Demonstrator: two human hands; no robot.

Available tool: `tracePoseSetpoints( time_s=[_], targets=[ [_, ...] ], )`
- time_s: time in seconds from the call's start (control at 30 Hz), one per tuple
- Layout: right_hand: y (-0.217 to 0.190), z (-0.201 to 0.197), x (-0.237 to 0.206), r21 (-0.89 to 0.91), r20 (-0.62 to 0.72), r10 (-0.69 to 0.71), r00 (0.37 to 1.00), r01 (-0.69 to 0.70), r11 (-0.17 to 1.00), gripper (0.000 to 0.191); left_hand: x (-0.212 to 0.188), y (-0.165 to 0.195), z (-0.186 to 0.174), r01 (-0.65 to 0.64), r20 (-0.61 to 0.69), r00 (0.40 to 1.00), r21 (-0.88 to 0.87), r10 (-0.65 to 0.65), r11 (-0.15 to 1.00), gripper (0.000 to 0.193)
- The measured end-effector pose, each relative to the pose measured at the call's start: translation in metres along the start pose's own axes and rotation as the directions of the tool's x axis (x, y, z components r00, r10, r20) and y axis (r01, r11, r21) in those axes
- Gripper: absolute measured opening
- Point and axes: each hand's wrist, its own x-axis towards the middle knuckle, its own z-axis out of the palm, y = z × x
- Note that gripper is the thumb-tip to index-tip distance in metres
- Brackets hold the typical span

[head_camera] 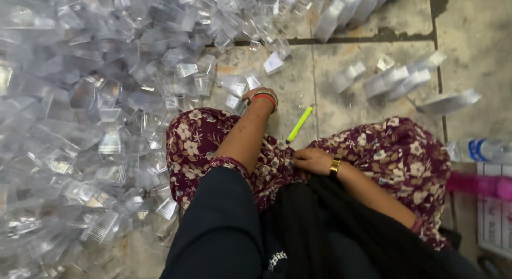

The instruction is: The person sits on the floor among a large scatter of clear plastic cups and repeatedly picks up individual cups, fits them into each other, and builds nested stacks, placing finished stacks with other completed stacks on the floor.

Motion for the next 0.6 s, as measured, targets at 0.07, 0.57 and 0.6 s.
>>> tracePoseSetpoints(
  time_s=[0.07, 0.57, 0.6],
  targets=[
    [-0.015, 0.002, -0.006, -0.035, -0.024, -0.004, 1.0, 0.003, 0.999, 0.027, -0.005, 0.004, 0.0, 0.023, -0.05, 0.998, -0.105, -0.029, 0.994, 0.039],
    [0.007, -0.031, 0.069, -0.099, -0.066, 0.0, 0.998, -0.007, 0.995, 0.032, 0.038, -0.008, -0.047, -0.103, -0.344, 0.939, -0.262, 0.006, 0.96, 0.042],
    [0.007, -0.033, 0.076, -0.011, -0.05, 0.097, 0.994, -0.098, 0.995, 0.032, 0.042, -0.009, -0.047, -0.08, -0.336, 0.942, -0.282, -0.02, 0.956, 0.043]
  ],
)
